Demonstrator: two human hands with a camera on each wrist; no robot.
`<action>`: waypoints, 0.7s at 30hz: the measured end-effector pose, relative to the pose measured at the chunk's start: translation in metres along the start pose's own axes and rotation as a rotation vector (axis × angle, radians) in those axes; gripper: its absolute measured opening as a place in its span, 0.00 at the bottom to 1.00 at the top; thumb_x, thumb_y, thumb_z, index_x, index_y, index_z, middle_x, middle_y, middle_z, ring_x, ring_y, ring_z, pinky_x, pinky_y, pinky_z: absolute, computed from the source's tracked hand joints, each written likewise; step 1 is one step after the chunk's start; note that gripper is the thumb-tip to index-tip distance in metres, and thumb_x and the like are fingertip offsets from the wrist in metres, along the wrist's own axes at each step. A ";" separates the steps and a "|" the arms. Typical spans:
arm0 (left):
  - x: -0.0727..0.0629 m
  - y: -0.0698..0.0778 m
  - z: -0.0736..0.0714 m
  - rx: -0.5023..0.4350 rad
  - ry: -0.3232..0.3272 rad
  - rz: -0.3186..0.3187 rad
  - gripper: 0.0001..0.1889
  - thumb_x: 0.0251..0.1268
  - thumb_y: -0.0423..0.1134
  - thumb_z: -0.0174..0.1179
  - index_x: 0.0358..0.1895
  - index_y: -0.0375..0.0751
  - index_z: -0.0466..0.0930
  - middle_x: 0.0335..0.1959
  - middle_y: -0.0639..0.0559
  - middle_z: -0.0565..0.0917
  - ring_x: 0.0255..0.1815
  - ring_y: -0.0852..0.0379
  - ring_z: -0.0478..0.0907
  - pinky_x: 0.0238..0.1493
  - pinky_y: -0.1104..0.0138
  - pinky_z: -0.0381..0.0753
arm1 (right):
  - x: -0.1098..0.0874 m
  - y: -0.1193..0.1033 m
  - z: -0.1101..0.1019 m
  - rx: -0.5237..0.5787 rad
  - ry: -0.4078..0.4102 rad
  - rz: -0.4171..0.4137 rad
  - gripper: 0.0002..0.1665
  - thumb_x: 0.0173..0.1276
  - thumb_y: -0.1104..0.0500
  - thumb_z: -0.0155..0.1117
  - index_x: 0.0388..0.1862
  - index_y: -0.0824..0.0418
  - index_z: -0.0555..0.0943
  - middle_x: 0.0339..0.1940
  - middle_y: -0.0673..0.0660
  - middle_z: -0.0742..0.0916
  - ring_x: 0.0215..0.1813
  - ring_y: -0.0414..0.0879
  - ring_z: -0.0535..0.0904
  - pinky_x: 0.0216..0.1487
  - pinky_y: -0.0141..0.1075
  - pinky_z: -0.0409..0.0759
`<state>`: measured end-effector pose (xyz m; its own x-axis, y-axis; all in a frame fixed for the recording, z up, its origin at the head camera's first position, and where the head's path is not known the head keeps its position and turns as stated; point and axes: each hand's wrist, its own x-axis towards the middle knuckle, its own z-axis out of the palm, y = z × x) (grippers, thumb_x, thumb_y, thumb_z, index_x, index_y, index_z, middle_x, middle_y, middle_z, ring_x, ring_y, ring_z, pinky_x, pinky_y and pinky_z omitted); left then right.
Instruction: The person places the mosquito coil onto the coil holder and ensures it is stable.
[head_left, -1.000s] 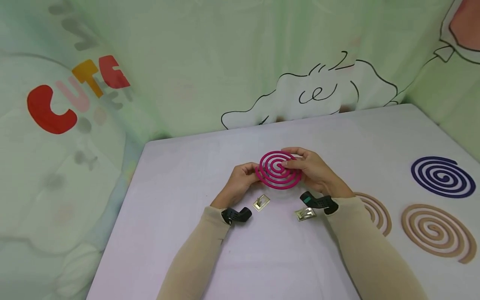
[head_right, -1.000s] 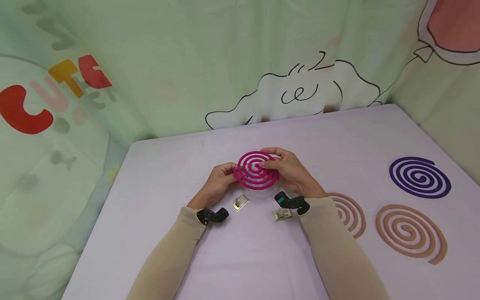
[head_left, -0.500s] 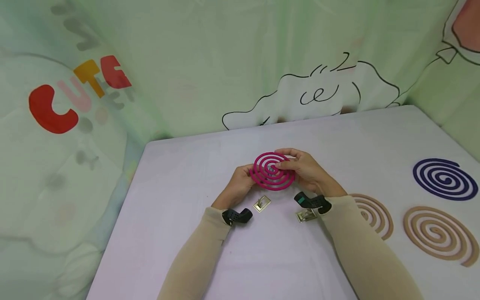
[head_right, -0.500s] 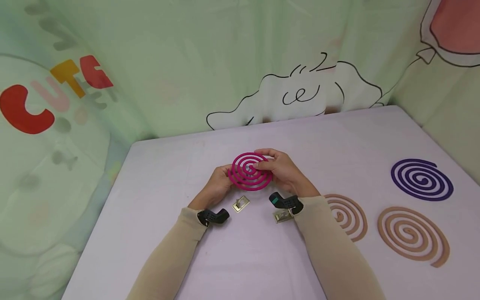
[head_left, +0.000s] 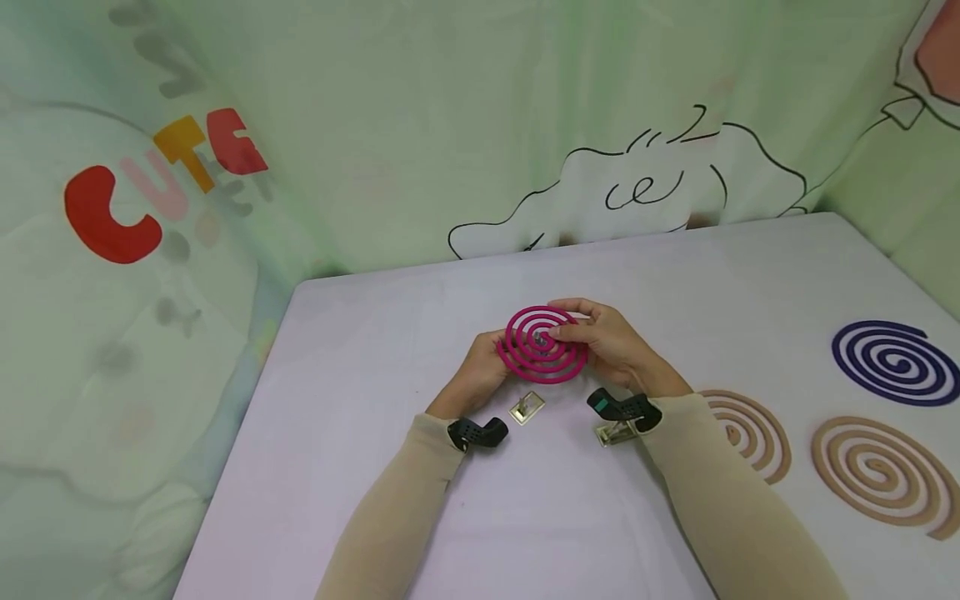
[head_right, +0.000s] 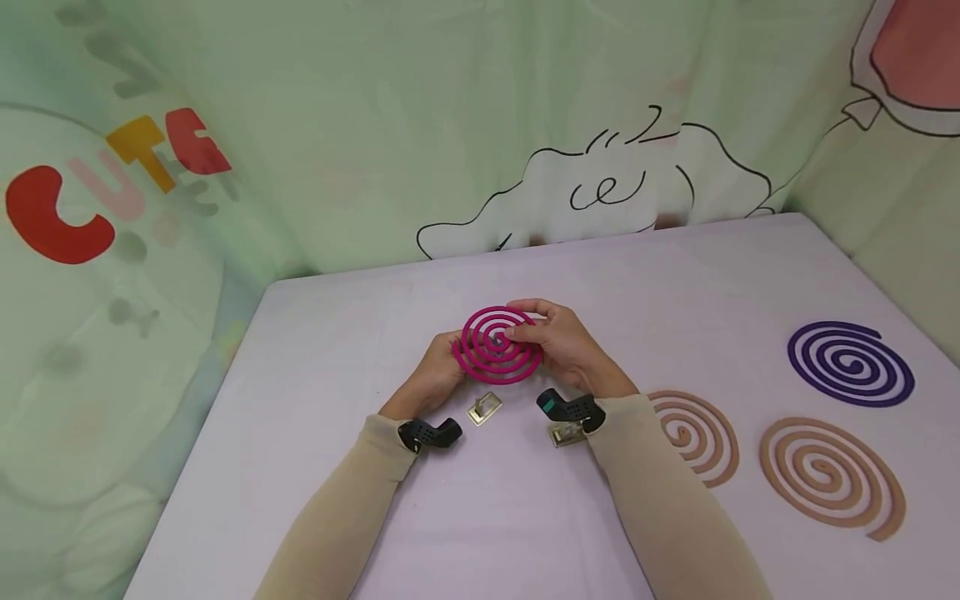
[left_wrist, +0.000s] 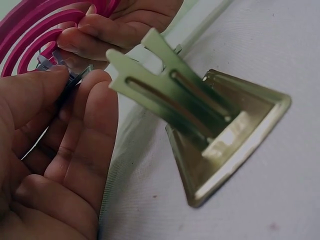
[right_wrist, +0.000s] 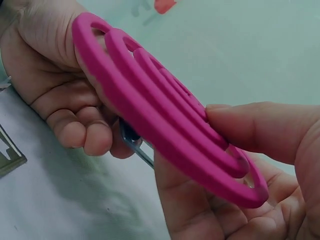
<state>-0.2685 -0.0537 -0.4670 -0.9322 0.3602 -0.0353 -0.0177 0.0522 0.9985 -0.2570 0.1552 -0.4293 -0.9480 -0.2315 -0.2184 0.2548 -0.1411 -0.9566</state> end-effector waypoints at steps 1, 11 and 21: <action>0.000 0.000 0.000 0.006 -0.001 0.003 0.07 0.73 0.30 0.62 0.45 0.28 0.84 0.30 0.56 0.80 0.33 0.61 0.70 0.33 0.72 0.72 | 0.000 0.000 0.000 0.002 0.004 -0.001 0.28 0.74 0.68 0.64 0.71 0.64 0.71 0.50 0.52 0.85 0.42 0.38 0.87 0.45 0.31 0.86; -0.001 -0.001 0.000 0.028 0.005 0.008 0.09 0.76 0.34 0.62 0.45 0.29 0.85 0.29 0.56 0.80 0.33 0.61 0.69 0.33 0.71 0.70 | -0.002 0.000 0.002 -0.008 -0.004 -0.010 0.32 0.74 0.68 0.65 0.74 0.68 0.68 0.50 0.54 0.84 0.42 0.38 0.87 0.45 0.31 0.86; 0.001 -0.004 0.001 0.032 0.014 0.023 0.08 0.70 0.29 0.64 0.45 0.25 0.85 0.29 0.55 0.81 0.32 0.60 0.69 0.33 0.70 0.70 | -0.002 -0.001 0.000 0.007 0.004 -0.004 0.28 0.75 0.69 0.62 0.72 0.64 0.70 0.51 0.54 0.84 0.42 0.40 0.87 0.45 0.33 0.87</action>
<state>-0.2693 -0.0530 -0.4710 -0.9370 0.3490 -0.0118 0.0152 0.0745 0.9971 -0.2551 0.1558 -0.4283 -0.9498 -0.2268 -0.2155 0.2523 -0.1483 -0.9562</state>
